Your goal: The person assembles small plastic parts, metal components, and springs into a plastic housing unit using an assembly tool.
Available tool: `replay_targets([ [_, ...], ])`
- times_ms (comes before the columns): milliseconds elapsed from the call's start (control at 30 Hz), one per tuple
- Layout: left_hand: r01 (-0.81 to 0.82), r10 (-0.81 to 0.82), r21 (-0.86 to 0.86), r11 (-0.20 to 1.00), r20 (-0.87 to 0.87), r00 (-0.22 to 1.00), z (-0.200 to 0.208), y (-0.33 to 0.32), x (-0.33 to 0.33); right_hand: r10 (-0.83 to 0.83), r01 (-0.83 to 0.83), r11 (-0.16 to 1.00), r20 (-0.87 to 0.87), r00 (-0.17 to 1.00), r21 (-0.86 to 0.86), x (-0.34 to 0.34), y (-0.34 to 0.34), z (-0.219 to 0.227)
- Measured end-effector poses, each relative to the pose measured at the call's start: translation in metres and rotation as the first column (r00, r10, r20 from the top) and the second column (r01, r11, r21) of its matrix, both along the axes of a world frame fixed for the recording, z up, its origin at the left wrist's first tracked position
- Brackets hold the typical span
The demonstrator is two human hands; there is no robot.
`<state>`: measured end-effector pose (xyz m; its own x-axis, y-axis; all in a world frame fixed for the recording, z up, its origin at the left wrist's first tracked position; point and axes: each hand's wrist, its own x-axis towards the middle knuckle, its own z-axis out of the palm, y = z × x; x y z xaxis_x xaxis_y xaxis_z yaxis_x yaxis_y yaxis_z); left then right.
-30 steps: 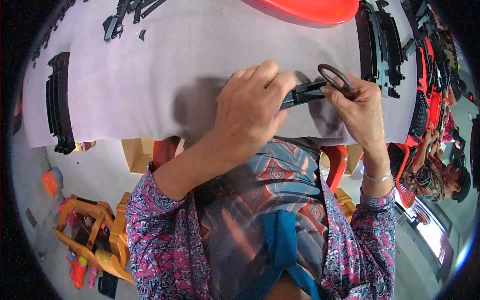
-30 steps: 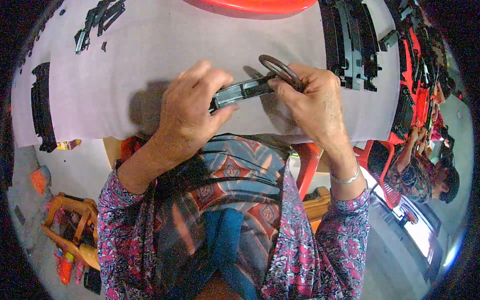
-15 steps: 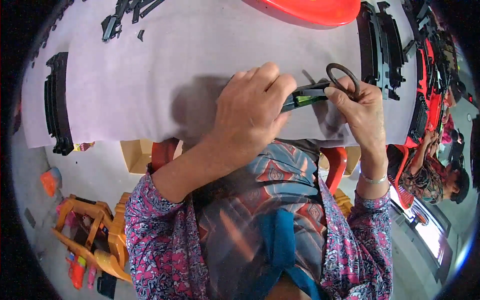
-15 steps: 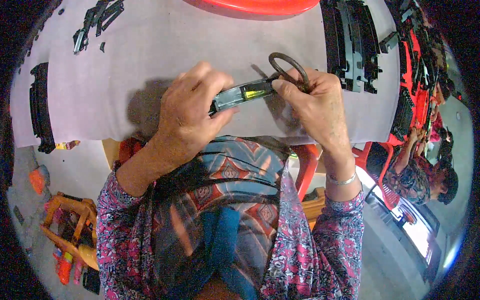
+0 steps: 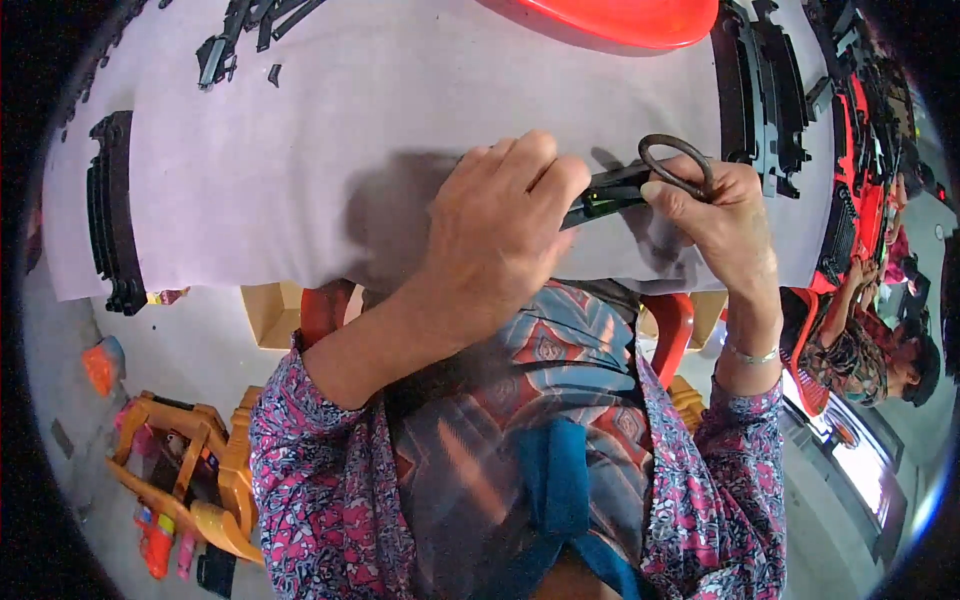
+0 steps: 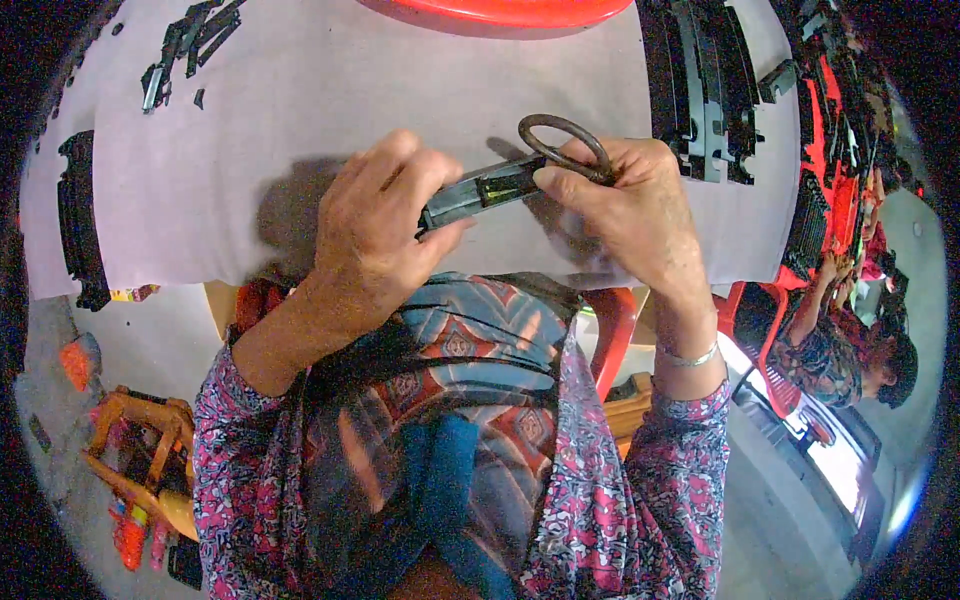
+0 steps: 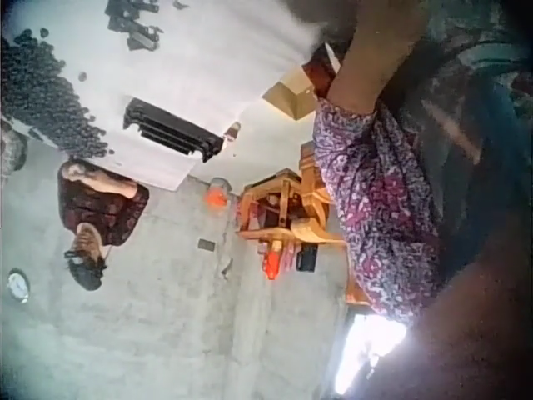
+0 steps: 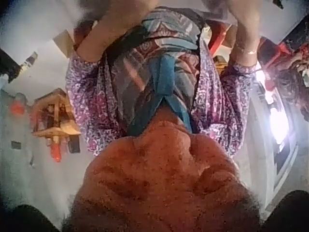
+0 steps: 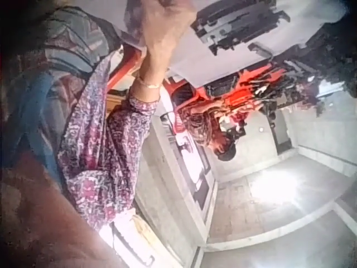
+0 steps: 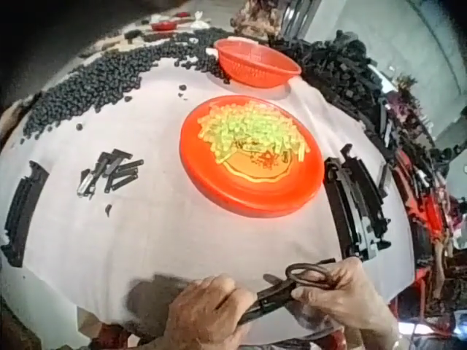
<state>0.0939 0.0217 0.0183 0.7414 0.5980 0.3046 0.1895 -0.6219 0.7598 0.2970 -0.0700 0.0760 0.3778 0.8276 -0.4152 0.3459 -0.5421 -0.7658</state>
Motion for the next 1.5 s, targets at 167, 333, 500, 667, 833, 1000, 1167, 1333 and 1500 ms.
replay_targets([
  [167,0.002,-0.002,0.01,1.0,0.023,1.0,-0.001,0.0,0.0,-0.036,0.029,0.997,-0.099,0.994,-0.069,0.002,0.005,0.006],
  [333,-0.009,0.008,0.018,1.0,0.046,0.999,-0.001,-0.001,0.001,-0.011,0.001,0.997,-0.131,0.991,-0.076,0.002,0.007,0.008],
  [500,0.006,-0.008,0.042,0.999,0.044,0.999,-0.002,-0.001,0.002,0.075,-0.076,0.991,-0.015,0.997,-0.108,0.001,0.011,0.014],
  [667,0.003,-0.005,0.029,1.0,0.059,0.998,-0.002,-0.003,0.004,0.146,-0.147,0.985,-0.019,0.989,-0.088,0.008,0.011,0.01],
  [833,0.015,-0.015,0.003,1.0,0.036,0.999,0.002,-0.002,0.003,0.212,-0.205,0.977,0.202,0.956,-0.054,0.001,0.015,0.009],
  [1000,0.029,-0.028,-0.022,0.999,0.048,0.998,0.0,-0.004,0.001,0.237,-0.218,0.971,0.26,0.936,-0.097,-0.001,0.017,0.012],
  [1167,0.099,-0.105,0.053,0.994,0.13,0.986,-0.009,-0.005,-0.001,0.272,-0.262,0.962,0.367,0.89,-0.078,-0.003,0.017,0.013],
  [1333,0.094,-0.104,0.129,0.987,0.073,0.992,-0.013,-0.008,0.003,0.26,-0.258,0.964,0.372,0.891,-0.055,-0.004,0.018,0.014],
  [1500,0.118,-0.126,0.192,0.974,0.031,0.992,-0.014,-0.009,0.003,0.224,-0.218,0.974,0.352,0.909,-0.057,-0.003,0.013,0.013],
])
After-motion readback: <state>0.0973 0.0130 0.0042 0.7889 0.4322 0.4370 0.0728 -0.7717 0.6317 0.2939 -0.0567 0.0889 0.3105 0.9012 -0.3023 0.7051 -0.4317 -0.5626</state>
